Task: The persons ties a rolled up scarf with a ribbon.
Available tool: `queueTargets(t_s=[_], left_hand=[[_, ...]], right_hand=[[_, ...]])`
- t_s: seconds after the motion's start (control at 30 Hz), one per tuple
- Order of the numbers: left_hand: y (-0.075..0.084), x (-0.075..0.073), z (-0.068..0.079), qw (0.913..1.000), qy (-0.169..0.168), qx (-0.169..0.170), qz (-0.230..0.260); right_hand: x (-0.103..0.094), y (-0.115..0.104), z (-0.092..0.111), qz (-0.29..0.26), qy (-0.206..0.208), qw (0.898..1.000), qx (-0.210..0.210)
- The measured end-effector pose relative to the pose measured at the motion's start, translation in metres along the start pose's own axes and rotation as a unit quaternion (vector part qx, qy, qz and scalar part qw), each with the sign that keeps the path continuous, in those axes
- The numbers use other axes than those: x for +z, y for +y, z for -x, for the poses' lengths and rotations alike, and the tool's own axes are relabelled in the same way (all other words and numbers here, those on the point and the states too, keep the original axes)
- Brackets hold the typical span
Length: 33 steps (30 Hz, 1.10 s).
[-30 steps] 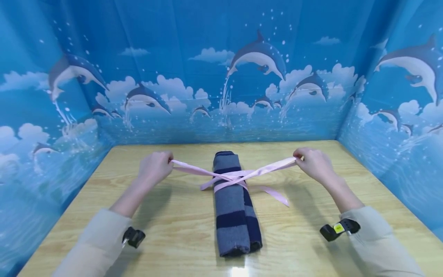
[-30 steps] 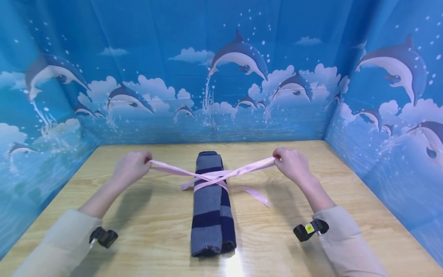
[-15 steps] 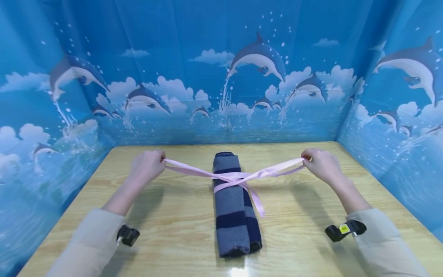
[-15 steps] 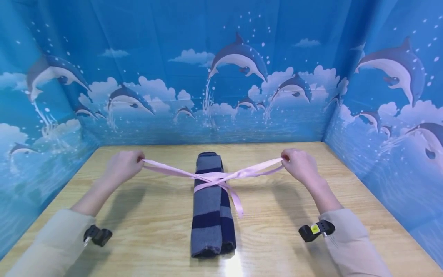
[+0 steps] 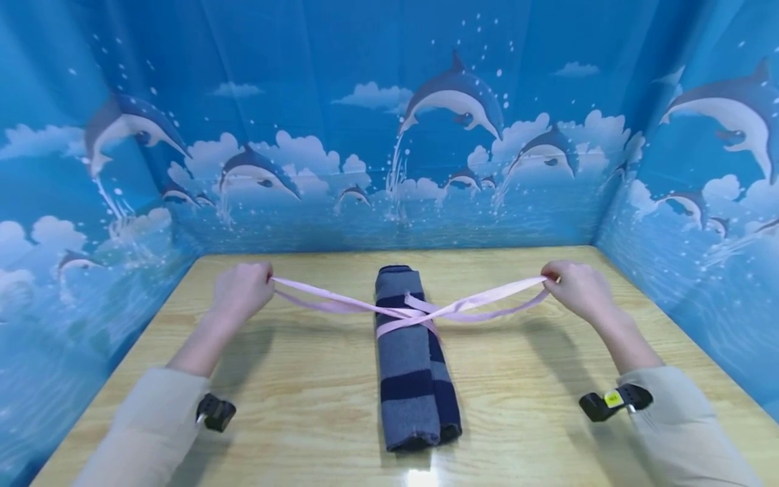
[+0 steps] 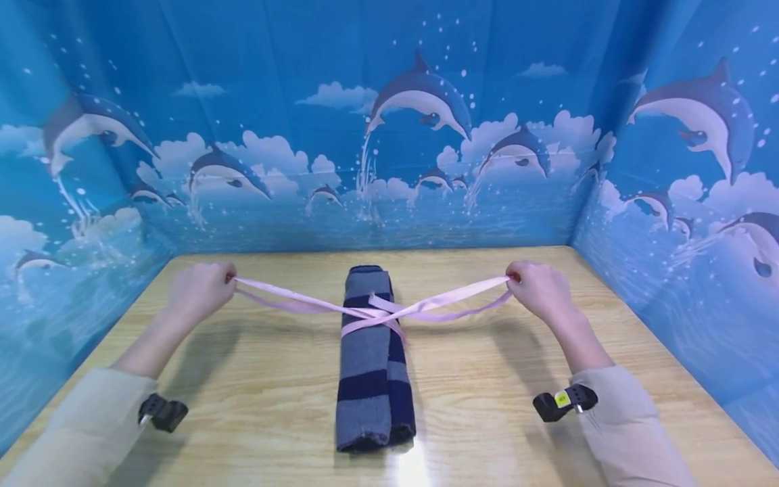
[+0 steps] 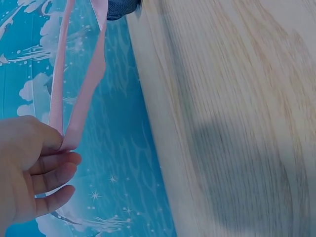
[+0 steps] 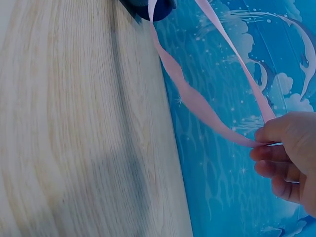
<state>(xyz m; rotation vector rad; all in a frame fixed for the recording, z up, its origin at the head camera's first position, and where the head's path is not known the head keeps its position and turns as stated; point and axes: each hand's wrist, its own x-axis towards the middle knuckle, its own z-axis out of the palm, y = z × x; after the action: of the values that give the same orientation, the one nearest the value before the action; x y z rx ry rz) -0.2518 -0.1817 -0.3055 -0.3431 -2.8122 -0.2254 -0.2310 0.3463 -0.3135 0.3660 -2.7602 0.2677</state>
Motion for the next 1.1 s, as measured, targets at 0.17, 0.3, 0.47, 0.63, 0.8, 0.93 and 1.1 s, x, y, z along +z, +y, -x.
queueTargets(t_s=[0.17, 0.3, 0.47, 0.63, 0.8, 0.93, 1.1], left_hand=[[-0.002, 0.000, 0.001, 0.9997, 0.018, -0.013, -0.010], [-0.004, 0.002, 0.002, 0.9988, 0.040, -0.021, -0.018], [-0.008, 0.005, 0.005, 0.9974, 0.064, -0.024, -0.021], [-0.013, 0.005, 0.007, 0.9967, 0.076, -0.022, -0.018], [-0.015, 0.003, 0.008, 0.9971, 0.069, -0.025, -0.020], [-0.018, 0.002, 0.009, 0.9970, 0.066, -0.026, -0.031], [-0.020, 0.001, 0.012, 0.9974, 0.055, -0.026, -0.040]], right_hand=[[-0.002, 0.003, 0.001, 0.007, -0.003, 1.000, 0.006], [-0.002, 0.005, 0.002, 0.011, -0.004, 1.000, 0.011], [-0.003, 0.008, 0.004, 0.017, 0.000, 1.000, 0.012], [-0.003, 0.013, 0.005, 0.017, 0.001, 1.000, 0.014], [-0.003, 0.017, 0.006, 0.021, 0.003, 1.000, 0.019], [-0.004, 0.021, 0.007, 0.026, 0.001, 0.999, 0.029], [-0.006, 0.026, 0.009, 0.032, -0.006, 0.999, 0.041]])
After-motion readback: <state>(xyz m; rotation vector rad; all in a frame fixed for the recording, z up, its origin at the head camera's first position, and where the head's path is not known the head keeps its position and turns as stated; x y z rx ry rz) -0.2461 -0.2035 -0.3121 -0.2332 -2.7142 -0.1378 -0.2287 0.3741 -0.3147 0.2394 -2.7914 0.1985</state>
